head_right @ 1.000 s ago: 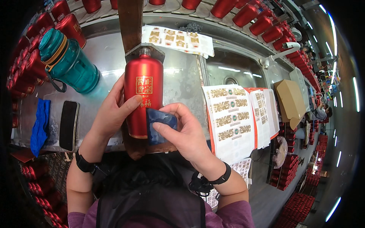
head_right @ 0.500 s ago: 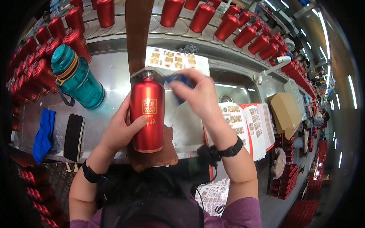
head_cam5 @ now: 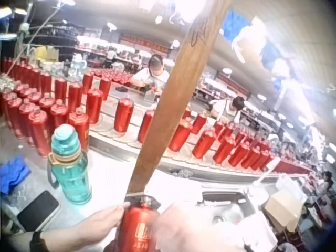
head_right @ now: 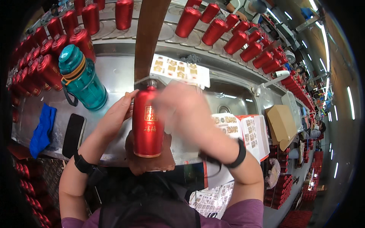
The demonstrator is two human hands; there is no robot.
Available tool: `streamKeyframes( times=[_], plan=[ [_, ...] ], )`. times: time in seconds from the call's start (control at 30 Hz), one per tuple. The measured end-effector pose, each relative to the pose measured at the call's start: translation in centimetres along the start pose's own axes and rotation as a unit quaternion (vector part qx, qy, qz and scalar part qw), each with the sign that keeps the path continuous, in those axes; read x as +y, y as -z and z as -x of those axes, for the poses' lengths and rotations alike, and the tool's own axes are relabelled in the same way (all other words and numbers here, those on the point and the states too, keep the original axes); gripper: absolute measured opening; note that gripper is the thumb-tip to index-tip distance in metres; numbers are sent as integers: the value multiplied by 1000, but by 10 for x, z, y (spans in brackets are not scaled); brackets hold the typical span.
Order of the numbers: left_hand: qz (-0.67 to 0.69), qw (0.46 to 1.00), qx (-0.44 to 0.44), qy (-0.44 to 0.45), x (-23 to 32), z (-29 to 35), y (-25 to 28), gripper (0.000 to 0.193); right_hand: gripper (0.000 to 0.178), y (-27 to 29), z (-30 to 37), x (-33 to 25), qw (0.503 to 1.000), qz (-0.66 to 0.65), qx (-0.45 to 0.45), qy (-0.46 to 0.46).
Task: Applying decorative labels and seals to red metal liquor bottles on a production line.
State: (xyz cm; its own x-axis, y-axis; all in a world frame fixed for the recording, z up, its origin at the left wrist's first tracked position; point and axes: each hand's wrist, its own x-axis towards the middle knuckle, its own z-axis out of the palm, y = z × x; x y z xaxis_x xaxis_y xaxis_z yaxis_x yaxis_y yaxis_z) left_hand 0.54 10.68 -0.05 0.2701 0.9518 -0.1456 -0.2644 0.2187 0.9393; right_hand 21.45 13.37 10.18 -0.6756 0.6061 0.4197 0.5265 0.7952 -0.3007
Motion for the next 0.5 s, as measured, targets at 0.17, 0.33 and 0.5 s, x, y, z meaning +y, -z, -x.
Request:
streamKeyframes(
  times=[0.17,0.33,0.5],
  plan=[
    [69,997,-22,17,3,-22,-6,48,21,9,-2,4,998,5,-44,-43],
    [59,997,-24,39,7,-43,-11,43,21,-2,-1,7,1000,19,-2,-12],
    [30,995,-40,92,20,-61,-9,41,29,-12,18,-39,976,-75,-169,112]
  ],
)
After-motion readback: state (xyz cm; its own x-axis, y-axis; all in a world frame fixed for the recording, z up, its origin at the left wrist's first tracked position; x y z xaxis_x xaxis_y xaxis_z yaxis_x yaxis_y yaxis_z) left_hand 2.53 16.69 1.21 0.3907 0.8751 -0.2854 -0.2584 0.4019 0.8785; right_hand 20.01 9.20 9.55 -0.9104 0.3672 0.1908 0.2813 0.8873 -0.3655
